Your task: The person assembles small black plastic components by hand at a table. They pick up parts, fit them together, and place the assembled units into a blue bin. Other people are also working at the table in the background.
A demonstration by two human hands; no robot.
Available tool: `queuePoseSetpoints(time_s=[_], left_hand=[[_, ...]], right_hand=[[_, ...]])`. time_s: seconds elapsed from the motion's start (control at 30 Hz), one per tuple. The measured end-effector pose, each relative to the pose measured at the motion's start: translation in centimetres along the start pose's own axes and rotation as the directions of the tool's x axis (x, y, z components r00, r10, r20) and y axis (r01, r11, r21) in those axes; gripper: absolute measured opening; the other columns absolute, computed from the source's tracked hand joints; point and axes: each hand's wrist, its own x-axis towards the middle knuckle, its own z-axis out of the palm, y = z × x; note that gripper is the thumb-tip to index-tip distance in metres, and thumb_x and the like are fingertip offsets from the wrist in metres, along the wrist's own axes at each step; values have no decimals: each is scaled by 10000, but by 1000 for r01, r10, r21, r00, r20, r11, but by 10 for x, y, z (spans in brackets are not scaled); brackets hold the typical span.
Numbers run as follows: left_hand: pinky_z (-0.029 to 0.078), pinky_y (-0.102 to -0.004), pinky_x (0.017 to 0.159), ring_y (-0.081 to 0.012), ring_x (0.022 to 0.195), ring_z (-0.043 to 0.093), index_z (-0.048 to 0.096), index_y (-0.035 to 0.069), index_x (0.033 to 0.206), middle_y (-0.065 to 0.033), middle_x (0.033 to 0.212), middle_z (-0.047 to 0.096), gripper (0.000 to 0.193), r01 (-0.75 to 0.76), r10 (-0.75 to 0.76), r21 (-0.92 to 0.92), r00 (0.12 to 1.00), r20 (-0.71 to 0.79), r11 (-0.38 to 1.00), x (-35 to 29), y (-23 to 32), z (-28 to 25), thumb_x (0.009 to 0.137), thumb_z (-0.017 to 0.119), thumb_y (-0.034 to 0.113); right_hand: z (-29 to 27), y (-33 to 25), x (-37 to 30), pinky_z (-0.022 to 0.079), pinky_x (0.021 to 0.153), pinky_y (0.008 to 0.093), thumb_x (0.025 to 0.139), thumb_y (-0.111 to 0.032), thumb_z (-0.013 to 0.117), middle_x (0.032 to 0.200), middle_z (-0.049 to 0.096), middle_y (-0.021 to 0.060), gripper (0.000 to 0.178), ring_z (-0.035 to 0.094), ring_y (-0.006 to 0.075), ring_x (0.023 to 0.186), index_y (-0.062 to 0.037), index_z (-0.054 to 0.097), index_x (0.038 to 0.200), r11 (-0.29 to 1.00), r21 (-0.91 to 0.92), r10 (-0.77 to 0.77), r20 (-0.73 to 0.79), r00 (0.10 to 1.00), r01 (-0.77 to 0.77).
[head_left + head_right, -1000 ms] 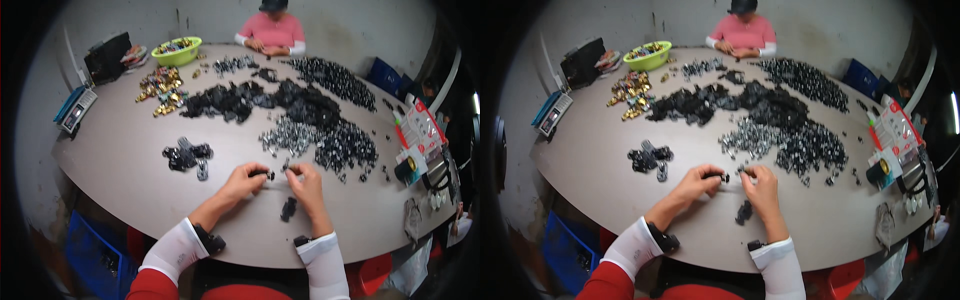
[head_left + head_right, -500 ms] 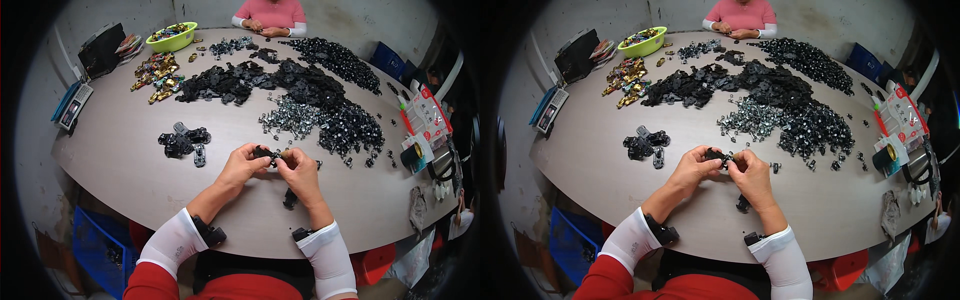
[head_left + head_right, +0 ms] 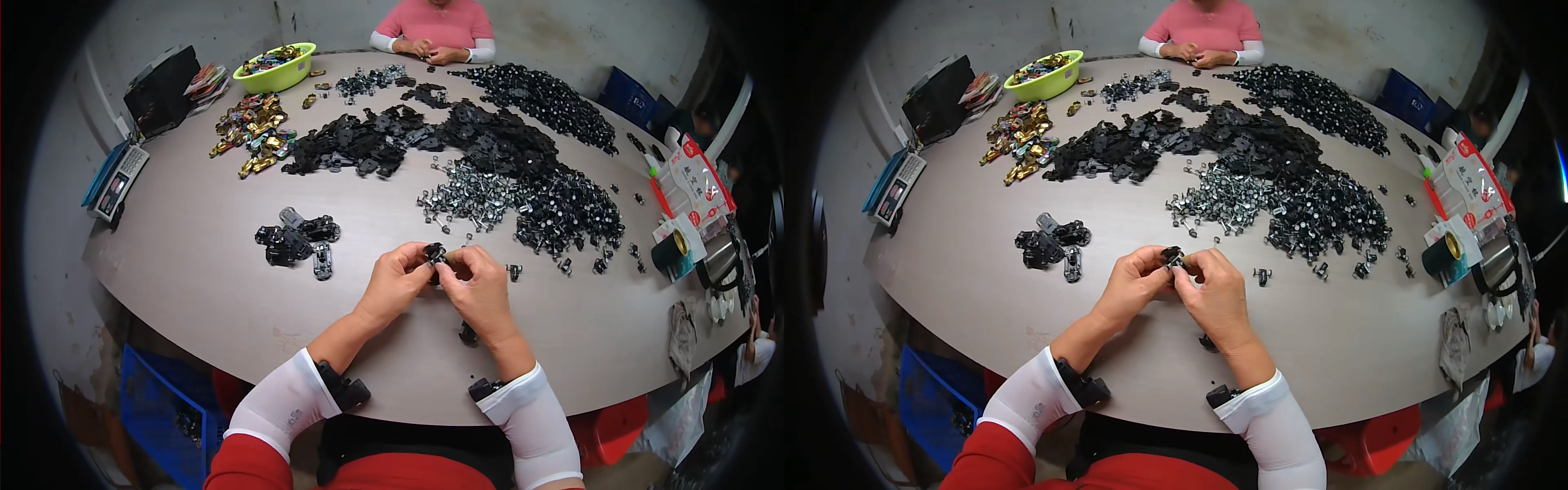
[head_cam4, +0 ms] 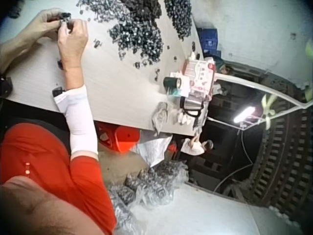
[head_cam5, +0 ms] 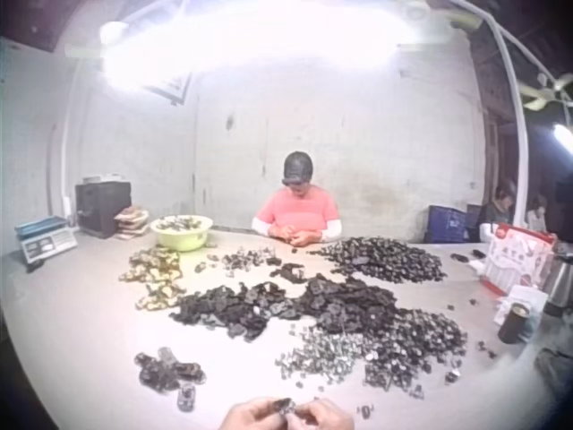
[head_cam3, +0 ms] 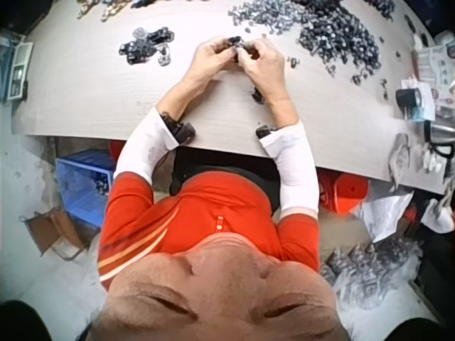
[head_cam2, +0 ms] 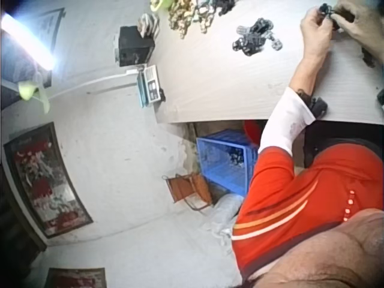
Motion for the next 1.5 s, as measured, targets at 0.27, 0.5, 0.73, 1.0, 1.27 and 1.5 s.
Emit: queuePoseSetpoints(time_s=[0.27, 0.5, 0.73, 1.0, 1.27, 1.5], left_hand=[[540, -249, 789, -94, 900, 626, 608, -31, 1124, -47, 1007, 669, 199, -41, 38, 153, 999, 24, 987, -1, -4, 3, 934, 561, 6], [529, -246, 777, -88, 868, 619, 604, -44, 1111, -43, 972, 669, 207, -161, 163, 340, 986, 21, 926, -3, 1, 5, 917, 549, 3], [516, -237, 777, -79, 873, 617, 610, -44, 1120, -38, 952, 673, 229, -192, 200, 335, 980, 9, 923, -4, 2, 9, 901, 557, -2], [515, -248, 696, -91, 777, 633, 627, -35, 1093, -61, 881, 691, 213, -246, 255, 332, 967, 16, 911, -2, -6, 6, 893, 576, 18], [544, -286, 821, -116, 901, 629, 581, -20, 1107, -66, 1000, 646, 193, 39, -31, -97, 997, 76, 995, -8, 8, 3, 940, 551, 71], [566, -299, 773, -136, 876, 639, 577, 20, 1061, -69, 980, 645, 203, 205, -173, -263, 975, 143, 943, 3, -4, 0, 980, 584, 206]], right_hand=[[2, -1, -2, 509, 567, 345, 786, -95, 714, 780, 641, 107, 149, 637, 223, 614, -16, 588, 788, 996, -71, 43, -17, 999, -44], [4, -4, -2, 503, 566, 365, 776, -102, 711, 733, 627, 120, 155, 627, 251, 603, -19, 580, 776, 996, -63, 61, -40, 997, -64], [-1, -8, -2, 509, 584, 384, 770, -124, 714, 726, 629, 123, 170, 634, 267, 618, -23, 577, 770, 991, -114, 62, -64, 996, -69], [3, -5, -4, 507, 561, 344, 769, -111, 722, 720, 641, 106, 162, 633, 217, 594, -14, 592, 779, 986, -152, 52, -63, 997, -61], [4, -12, -6, 523, 603, 363, 799, -96, 705, 753, 644, 116, 135, 647, 253, 647, -18, 596, 810, 996, -28, 81, -55, 995, -83], [-1, -7, -6, 516, 606, 324, 813, -51, 666, 824, 648, 124, 92, 642, 228, 660, -3, 664, 891, 997, 56, 43, 42, 998, -45]])
